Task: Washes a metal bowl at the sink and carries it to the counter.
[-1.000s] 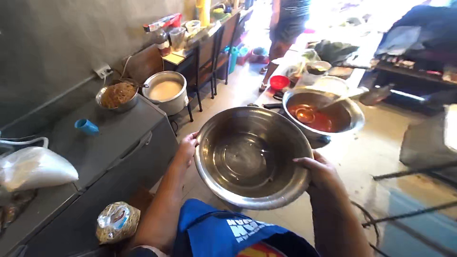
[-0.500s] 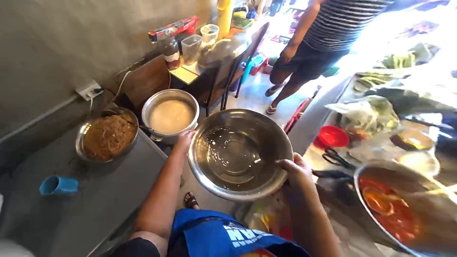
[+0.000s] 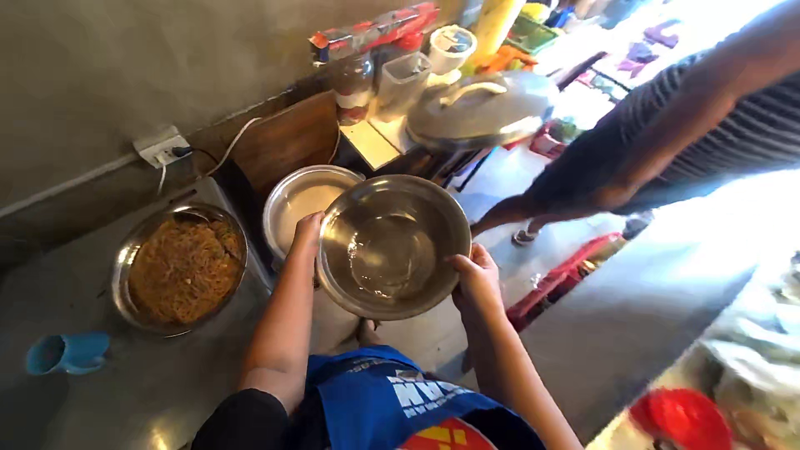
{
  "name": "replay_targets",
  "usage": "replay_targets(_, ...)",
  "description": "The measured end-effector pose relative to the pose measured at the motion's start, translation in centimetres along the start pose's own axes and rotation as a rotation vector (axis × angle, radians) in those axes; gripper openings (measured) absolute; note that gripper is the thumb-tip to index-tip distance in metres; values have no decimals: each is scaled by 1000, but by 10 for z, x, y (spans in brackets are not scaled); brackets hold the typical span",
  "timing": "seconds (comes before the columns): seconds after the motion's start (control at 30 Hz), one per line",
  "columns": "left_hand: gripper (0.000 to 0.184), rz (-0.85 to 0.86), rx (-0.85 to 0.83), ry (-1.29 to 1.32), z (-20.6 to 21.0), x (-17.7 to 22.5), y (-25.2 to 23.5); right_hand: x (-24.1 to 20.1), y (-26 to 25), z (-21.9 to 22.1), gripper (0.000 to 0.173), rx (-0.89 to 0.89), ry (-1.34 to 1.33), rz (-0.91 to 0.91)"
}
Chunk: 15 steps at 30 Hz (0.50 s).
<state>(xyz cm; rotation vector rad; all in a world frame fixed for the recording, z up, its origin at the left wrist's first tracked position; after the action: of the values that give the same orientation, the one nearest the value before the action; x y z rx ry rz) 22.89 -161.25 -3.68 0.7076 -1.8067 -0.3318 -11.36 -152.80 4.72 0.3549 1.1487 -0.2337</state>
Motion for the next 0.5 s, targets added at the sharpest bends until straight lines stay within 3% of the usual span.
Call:
replay_targets(0.2,43,-186,57,298,11,-17,-64,6,-99,65,21,-211,72,58)
replay_targets(0.5,40,-280,59,555,35,-41,-125,25,-175,121,27,-376,219,109)
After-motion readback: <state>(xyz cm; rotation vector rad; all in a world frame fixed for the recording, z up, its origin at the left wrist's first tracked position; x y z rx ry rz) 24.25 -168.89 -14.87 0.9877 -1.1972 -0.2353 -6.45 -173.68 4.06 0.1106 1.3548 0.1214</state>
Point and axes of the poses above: each hand's wrist, its own y-axis away from the middle knuckle, its own z-axis out of the palm, x = y × z, the point moved 9 cm from there along -y, towards the middle knuckle, and after that the axes turned 15 degrees about -y, right-handed, at the moved point
